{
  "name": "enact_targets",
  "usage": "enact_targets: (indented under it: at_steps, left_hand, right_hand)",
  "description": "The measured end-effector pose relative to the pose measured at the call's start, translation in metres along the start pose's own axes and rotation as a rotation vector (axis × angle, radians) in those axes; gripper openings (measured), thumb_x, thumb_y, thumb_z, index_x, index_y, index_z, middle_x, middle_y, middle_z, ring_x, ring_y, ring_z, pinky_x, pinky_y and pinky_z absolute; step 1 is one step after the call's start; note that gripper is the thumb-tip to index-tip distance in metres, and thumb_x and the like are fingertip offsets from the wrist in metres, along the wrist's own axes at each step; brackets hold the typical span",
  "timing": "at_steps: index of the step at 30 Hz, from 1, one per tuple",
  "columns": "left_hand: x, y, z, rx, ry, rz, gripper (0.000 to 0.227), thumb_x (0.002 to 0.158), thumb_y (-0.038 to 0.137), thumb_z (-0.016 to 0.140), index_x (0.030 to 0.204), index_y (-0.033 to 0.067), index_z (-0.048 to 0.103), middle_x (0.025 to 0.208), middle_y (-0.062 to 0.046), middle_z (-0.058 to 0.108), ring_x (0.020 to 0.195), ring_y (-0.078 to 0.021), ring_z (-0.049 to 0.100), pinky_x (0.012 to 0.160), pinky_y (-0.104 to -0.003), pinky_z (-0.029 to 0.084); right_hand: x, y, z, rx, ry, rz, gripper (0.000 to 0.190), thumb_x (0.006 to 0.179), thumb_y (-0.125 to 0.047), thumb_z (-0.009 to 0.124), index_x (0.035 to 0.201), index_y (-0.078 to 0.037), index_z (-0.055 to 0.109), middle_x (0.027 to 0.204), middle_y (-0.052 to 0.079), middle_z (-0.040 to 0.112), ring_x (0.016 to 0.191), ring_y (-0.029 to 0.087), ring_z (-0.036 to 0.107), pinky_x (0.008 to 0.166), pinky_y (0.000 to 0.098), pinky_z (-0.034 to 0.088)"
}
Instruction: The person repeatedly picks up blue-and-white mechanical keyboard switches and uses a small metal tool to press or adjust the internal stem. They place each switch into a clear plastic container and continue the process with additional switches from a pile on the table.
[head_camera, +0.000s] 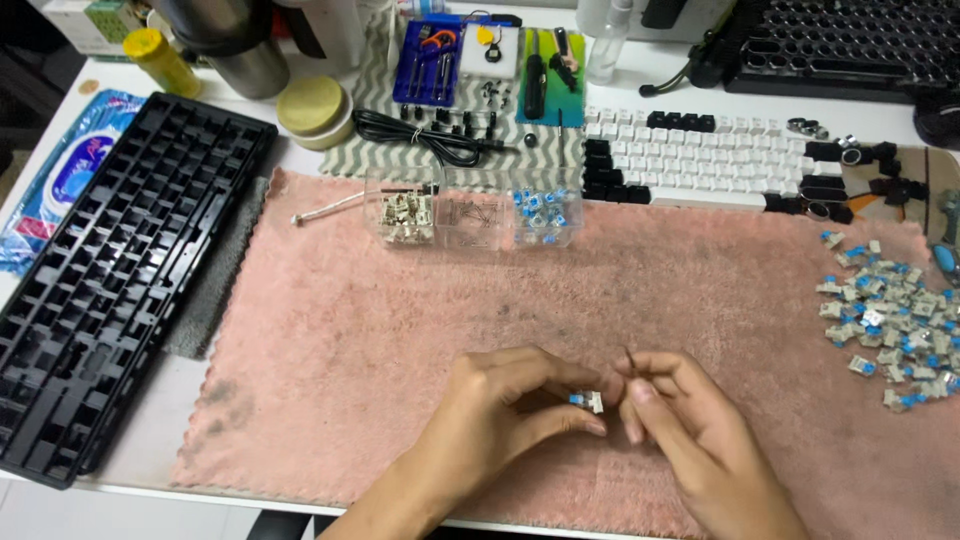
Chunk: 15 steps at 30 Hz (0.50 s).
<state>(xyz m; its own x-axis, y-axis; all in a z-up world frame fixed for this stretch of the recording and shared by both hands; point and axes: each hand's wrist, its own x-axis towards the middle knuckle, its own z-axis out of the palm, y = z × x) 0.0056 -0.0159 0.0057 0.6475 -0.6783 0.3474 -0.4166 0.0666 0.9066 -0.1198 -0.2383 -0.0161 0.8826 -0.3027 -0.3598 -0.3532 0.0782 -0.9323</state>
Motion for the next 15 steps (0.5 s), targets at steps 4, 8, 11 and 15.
enact_targets:
  at_steps: [4, 8, 11, 15]
  left_hand:
    - [0.001, 0.004, -0.004, 0.011, 0.011, 0.050, 0.024, 0.099, 0.023, 0.087, 0.118, 0.0089, 0.082, 0.114, -0.009, 0.088, 0.101, -0.0198, 0.087, 0.095, -0.029, 0.068]
    - [0.000, 0.002, -0.009, 0.058, 0.026, 0.089, 0.023, 0.097, 0.021, 0.090, 0.114, 0.0082, 0.082, 0.112, -0.008, 0.088, 0.098, -0.0187, 0.087, 0.092, -0.028, 0.069]
    - [-0.002, 0.003, -0.017, 0.068, 0.025, 0.057, 0.021, 0.095, 0.024, 0.091, 0.111, 0.0119, 0.084, 0.109, -0.004, 0.090, 0.094, -0.0144, 0.086, 0.086, -0.025, 0.067]
    - [-0.003, 0.007, -0.027, 0.029, 0.070, 0.027, 0.022, 0.092, 0.022, 0.094, 0.110, 0.0118, 0.086, 0.111, -0.006, 0.092, 0.092, -0.0128, 0.088, 0.086, -0.023, 0.071]
  right_hand:
    - [0.003, -0.018, 0.015, -0.062, 0.044, 0.038, 0.035, 0.103, -0.007, 0.079, 0.137, -0.002, 0.084, 0.120, 0.012, 0.091, 0.116, 0.016, 0.083, 0.104, 0.0303, 0.063]
    - [0.008, -0.016, 0.018, 0.026, -0.071, -0.017, 0.026, 0.102, -0.004, 0.081, 0.126, 0.004, 0.088, 0.106, 0.014, 0.090, 0.103, 0.019, 0.084, 0.098, 0.0315, 0.064]
    - [0.010, -0.011, 0.019, 0.127, -0.060, 0.038, 0.028, 0.103, -0.001, 0.081, 0.128, 0.009, 0.089, 0.092, 0.013, 0.079, 0.084, 0.018, 0.067, 0.081, 0.0316, 0.052]
    - [0.011, -0.012, 0.026, 0.335, -0.135, 0.053, 0.034, 0.108, -0.004, 0.075, 0.135, 0.013, 0.084, 0.076, 0.007, 0.054, 0.071, 0.016, 0.049, 0.085, 0.0350, 0.051]
